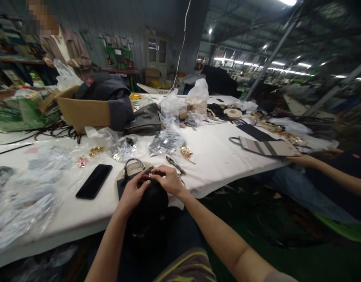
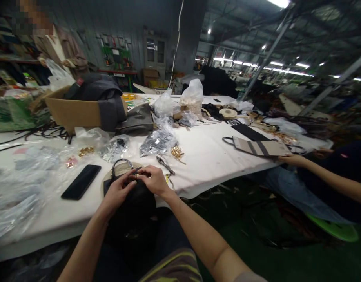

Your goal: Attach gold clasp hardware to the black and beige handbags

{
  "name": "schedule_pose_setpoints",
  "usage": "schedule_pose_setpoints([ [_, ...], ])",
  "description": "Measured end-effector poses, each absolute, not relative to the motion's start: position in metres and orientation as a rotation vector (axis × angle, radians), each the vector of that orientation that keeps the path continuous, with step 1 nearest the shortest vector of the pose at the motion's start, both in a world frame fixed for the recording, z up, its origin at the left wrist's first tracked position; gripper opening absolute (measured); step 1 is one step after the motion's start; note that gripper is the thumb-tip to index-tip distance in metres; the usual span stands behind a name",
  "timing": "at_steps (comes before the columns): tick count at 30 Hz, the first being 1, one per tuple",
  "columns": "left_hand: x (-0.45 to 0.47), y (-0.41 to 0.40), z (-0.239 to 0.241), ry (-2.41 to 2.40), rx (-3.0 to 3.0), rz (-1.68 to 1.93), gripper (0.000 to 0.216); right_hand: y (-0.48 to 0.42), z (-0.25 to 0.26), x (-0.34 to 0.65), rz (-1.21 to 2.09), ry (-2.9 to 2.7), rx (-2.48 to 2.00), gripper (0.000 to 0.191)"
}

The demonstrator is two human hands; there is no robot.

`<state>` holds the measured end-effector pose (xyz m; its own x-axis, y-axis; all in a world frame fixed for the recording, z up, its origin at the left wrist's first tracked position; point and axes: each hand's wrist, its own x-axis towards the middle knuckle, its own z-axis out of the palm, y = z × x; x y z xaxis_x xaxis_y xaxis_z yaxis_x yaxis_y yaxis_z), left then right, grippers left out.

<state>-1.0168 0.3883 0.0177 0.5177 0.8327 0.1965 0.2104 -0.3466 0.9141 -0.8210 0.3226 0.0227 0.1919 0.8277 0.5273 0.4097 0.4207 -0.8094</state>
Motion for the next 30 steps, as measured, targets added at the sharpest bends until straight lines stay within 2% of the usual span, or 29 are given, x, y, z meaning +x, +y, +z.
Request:
schedule_pose_setpoints([
  [5, -1.017, 0.386, 0.020, 0.838, 1.846, 0.871, 0.050, 0.324, 0.014, -0.822, 0.473, -1.344, -1.178, 0.013],
  [9, -1.016, 0.386, 0.021, 0.850, 1.782, 0.851, 0.054, 0.325, 0.007, -0.826, 0.564, -1.237, -1.167, 0.015],
  [17, -1.017, 0.382, 0.024, 0.896, 1.822, 0.829, 0.063, 0.316, 0.002, -0.836, 0.451, -1.266, -1.111, 0.016],
  [24, -1.015, 0.382, 0.027, 0.853, 1.821, 0.867, 0.042, 0.320, 0.004, -0.833, 0.470, -1.229, -1.114, 0.015],
  [30, -1.010, 0.367, 0.032, 0.898, 1.820, 0.983, 0.026, 0.320, -0.005, -0.827, 0.681, -1.240, -1.169, 0.021],
])
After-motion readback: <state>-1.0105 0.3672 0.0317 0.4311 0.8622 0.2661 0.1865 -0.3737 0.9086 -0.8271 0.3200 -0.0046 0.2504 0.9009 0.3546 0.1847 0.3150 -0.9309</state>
